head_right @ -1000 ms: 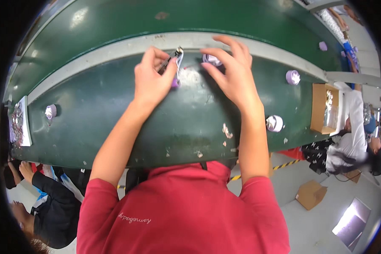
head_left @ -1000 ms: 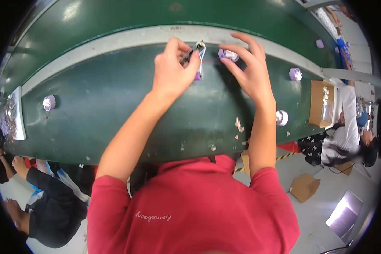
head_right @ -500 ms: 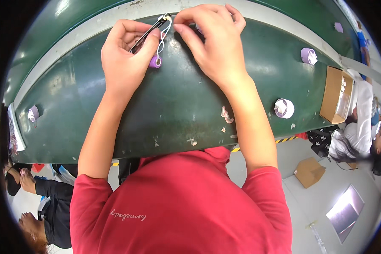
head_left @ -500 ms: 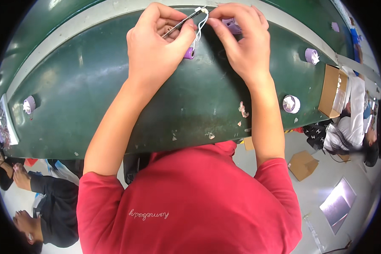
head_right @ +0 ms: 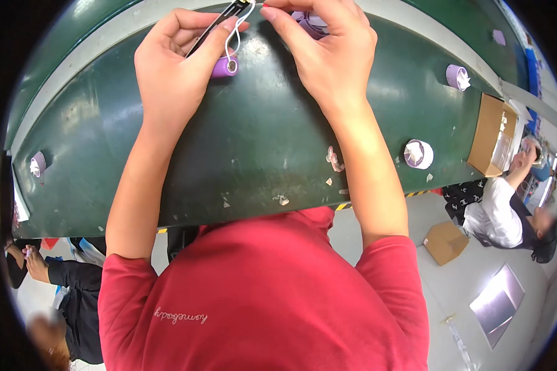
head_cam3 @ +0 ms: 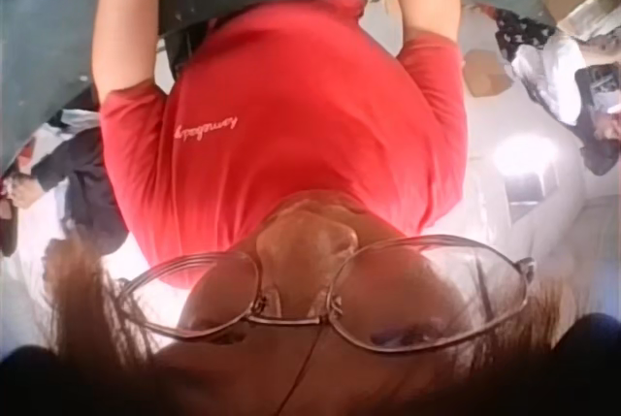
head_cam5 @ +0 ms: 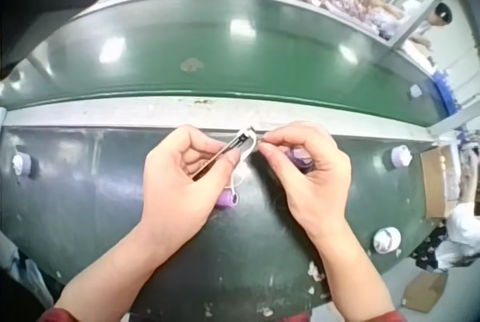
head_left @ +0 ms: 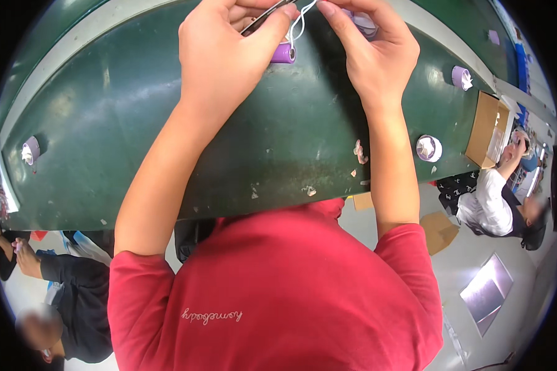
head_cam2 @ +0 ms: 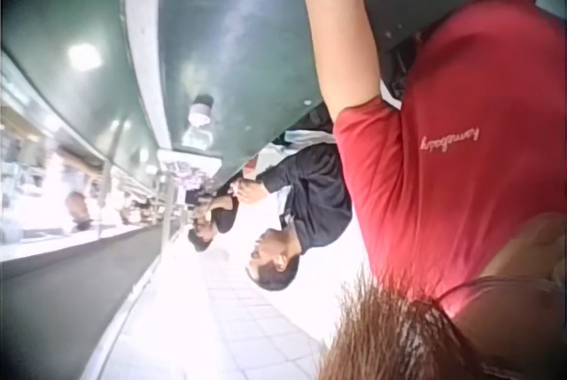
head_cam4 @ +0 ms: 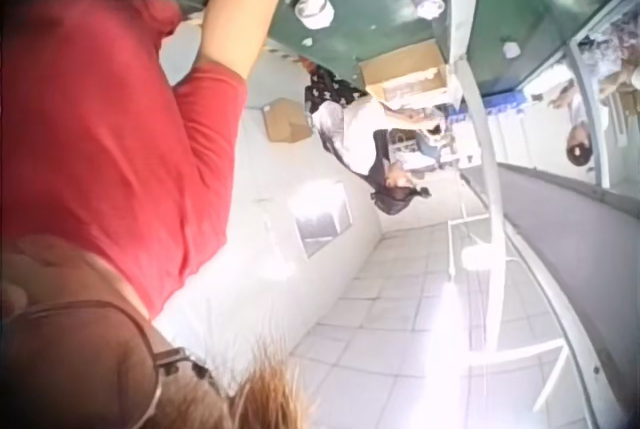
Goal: The recorder is assembling small electronic components, specifically placing a circuit board and wiring into a purple plastic casing using tweezers.
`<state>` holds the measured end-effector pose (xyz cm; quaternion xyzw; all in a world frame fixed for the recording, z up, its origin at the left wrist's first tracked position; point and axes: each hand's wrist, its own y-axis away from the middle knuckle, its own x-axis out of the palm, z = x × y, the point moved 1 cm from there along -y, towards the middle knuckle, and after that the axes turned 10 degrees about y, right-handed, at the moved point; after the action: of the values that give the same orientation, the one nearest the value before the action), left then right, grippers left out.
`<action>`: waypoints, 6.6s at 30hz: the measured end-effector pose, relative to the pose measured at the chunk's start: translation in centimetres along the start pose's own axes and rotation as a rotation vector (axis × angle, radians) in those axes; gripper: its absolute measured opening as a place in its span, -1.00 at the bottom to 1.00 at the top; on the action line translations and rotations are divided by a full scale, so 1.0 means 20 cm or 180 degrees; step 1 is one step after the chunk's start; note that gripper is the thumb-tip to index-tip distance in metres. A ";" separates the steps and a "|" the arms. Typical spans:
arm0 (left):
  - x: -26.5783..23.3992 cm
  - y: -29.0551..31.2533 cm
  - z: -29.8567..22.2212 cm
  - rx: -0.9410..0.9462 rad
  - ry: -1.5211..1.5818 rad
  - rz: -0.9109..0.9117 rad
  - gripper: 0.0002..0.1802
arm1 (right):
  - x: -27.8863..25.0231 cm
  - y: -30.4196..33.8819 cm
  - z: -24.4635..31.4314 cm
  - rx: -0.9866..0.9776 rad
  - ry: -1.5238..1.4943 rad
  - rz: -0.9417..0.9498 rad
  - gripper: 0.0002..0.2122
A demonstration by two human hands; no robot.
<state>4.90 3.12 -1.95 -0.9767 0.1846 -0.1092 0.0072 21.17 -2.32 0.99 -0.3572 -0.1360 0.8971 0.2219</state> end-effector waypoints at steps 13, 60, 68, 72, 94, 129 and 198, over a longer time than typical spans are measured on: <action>0.03 0.02 -0.03 -0.0439 0.0556 -0.0127 -0.87 | 0.03 0.01 -0.02 -0.0215 0.0271 -0.0049 -0.87; 0.03 0.02 -0.06 -0.0379 -0.0075 -0.0045 -0.87 | 0.06 0.03 -0.16 -0.0386 0.0696 -0.0100 -0.86; 0.00 0.02 -0.03 0.0334 -0.0798 0.0295 -0.85 | 0.05 0.02 -0.20 -0.0294 0.0294 -0.0233 -0.91; -0.01 0.02 -0.04 0.0509 -0.0891 0.0370 -0.85 | 0.03 0.02 -0.19 -0.0568 0.0519 0.0056 -0.87; -0.03 0.00 -0.03 0.0766 -0.0838 0.0580 -0.83 | 0.06 0.02 -0.21 -0.0776 0.0699 -0.0421 -0.89; 0.04 0.08 -0.01 0.1811 -0.1361 0.1035 -0.75 | -0.24 0.02 -0.12 0.0506 -0.0547 0.1550 -0.41; 0.06 0.04 0.01 0.2000 -0.1493 0.0869 -0.80 | -0.21 0.06 -0.24 -0.0611 0.1770 0.0551 -0.86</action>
<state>5.75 1.97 -2.00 -0.8919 0.2635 0.0672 0.3612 26.88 -4.98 -0.50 -0.6185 -0.1232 0.7636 0.1387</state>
